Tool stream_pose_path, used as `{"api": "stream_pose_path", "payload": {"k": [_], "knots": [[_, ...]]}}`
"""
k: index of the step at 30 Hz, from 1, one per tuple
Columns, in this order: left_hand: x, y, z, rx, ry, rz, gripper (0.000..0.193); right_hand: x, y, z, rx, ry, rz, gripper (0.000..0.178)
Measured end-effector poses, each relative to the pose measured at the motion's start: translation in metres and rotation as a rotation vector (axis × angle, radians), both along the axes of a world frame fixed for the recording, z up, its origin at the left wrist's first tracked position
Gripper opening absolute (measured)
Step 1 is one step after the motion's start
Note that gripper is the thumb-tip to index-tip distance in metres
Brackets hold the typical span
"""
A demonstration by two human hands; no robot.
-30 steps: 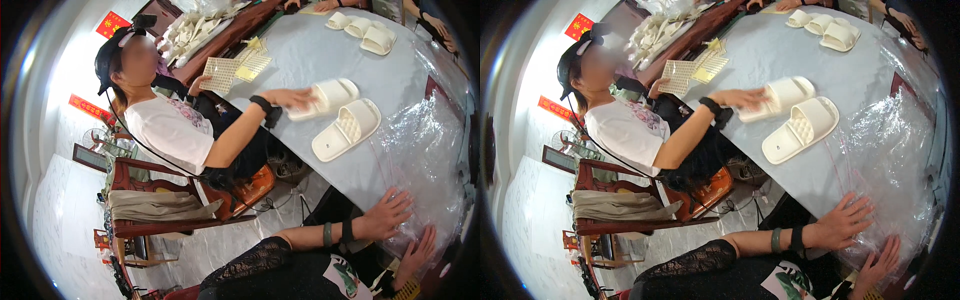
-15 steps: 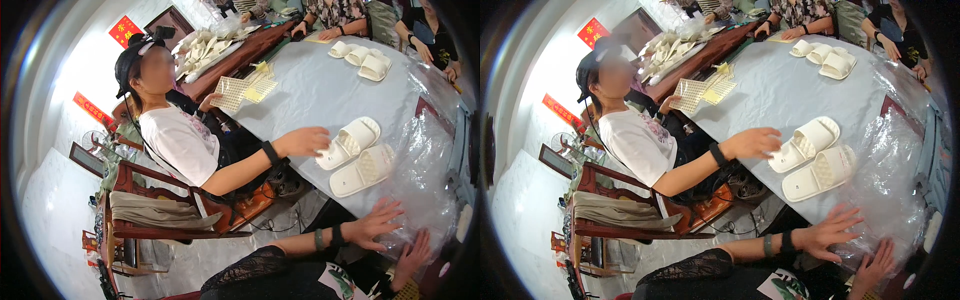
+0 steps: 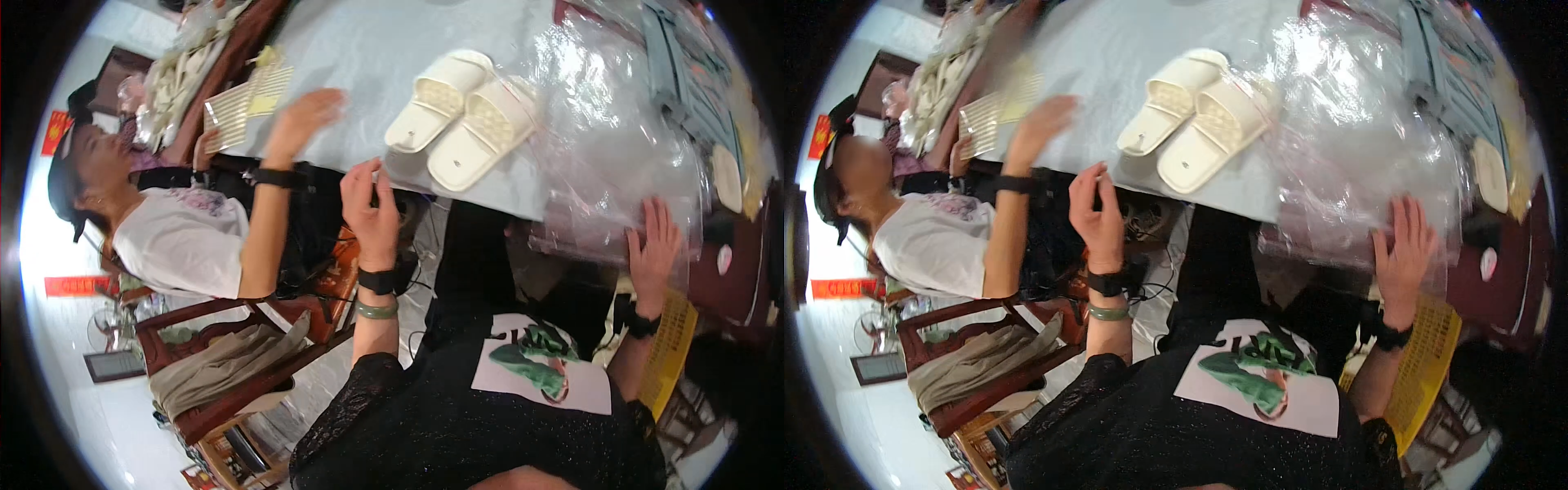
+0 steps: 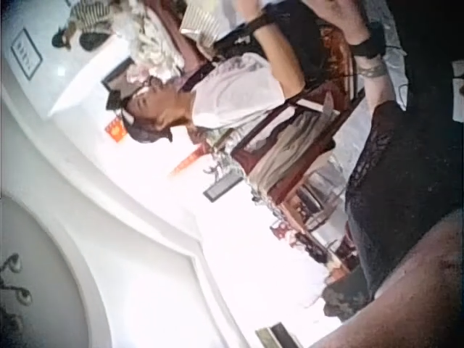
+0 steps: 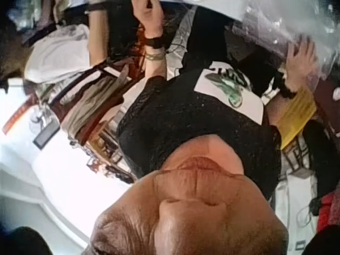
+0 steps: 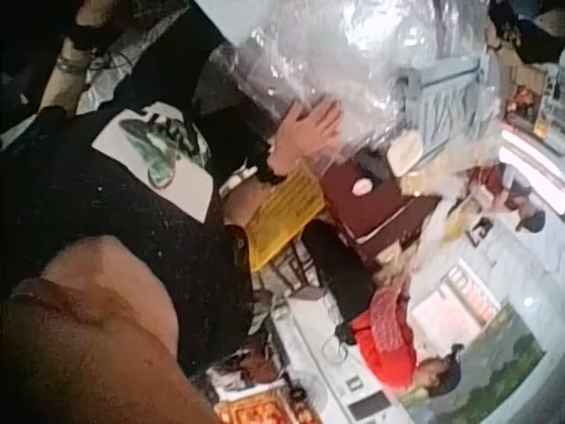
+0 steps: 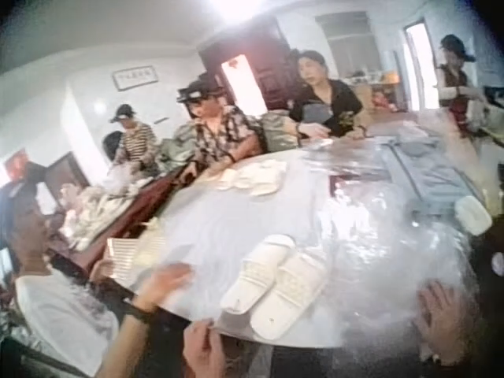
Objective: Packing pairs of slippers into plastic bags and placing them into a collection basket.
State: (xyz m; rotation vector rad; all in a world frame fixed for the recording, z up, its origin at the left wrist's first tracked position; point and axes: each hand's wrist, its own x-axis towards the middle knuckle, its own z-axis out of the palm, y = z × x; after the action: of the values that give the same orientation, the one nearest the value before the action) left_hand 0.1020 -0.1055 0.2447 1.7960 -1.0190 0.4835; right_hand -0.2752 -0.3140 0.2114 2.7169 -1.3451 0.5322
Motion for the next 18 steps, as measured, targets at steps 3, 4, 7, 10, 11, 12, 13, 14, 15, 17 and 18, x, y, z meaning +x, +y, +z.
{"api": "stream_pose_path", "payload": {"k": [3, 4, 7, 10, 11, 12, 13, 14, 15, 17, 18], "knots": [[-0.001, -0.010, -0.009, -0.027, 0.177, -0.104, 0.017, -0.009, -0.001, -0.002, 0.007, 0.001, 0.001, 0.059], [0.005, -0.014, -0.012, -0.032, 0.191, -0.111, 0.017, -0.010, 0.001, -0.001, 0.002, 0.016, -0.005, 0.059], [0.029, -0.039, -0.007, 0.083, -0.091, -0.136, 0.013, -0.015, 0.006, 0.009, 0.055, 0.038, 0.060, 0.060], [0.027, -0.060, 0.020, 0.369, 0.430, -0.385, 0.016, 0.003, 0.023, 0.043, 0.031, -0.008, 0.053, 0.054], [0.024, -0.065, 0.026, 0.373, 0.442, -0.377, 0.016, 0.015, 0.027, 0.053, 0.071, -0.100, 0.173, 0.050], [0.015, -0.074, 0.035, 0.397, 0.265, -0.495, 0.023, 0.022, 0.040, 0.073, 0.076, -0.178, 0.261, 0.046], [0.009, -0.085, 0.039, 0.431, 0.083, -0.594, 0.031, 0.037, 0.047, 0.088, 0.103, -0.166, 0.386, 0.044], [0.009, -0.096, 0.034, 0.419, 0.078, -0.594, 0.031, 0.059, 0.049, 0.096, 0.124, -0.167, 0.528, 0.042], [0.015, -0.108, 0.019, 0.546, -0.086, -0.477, 0.038, 0.085, 0.048, 0.094, 0.182, -0.185, 0.621, 0.039], [0.022, -0.128, -0.018, 0.431, -0.333, -0.333, 0.053, 0.133, 0.048, 0.087, 0.185, -0.169, 0.762, 0.033], [0.018, -0.134, -0.024, 0.424, -0.338, -0.327, 0.053, 0.155, 0.042, 0.082, 0.138, -0.141, 0.810, 0.031]]}}
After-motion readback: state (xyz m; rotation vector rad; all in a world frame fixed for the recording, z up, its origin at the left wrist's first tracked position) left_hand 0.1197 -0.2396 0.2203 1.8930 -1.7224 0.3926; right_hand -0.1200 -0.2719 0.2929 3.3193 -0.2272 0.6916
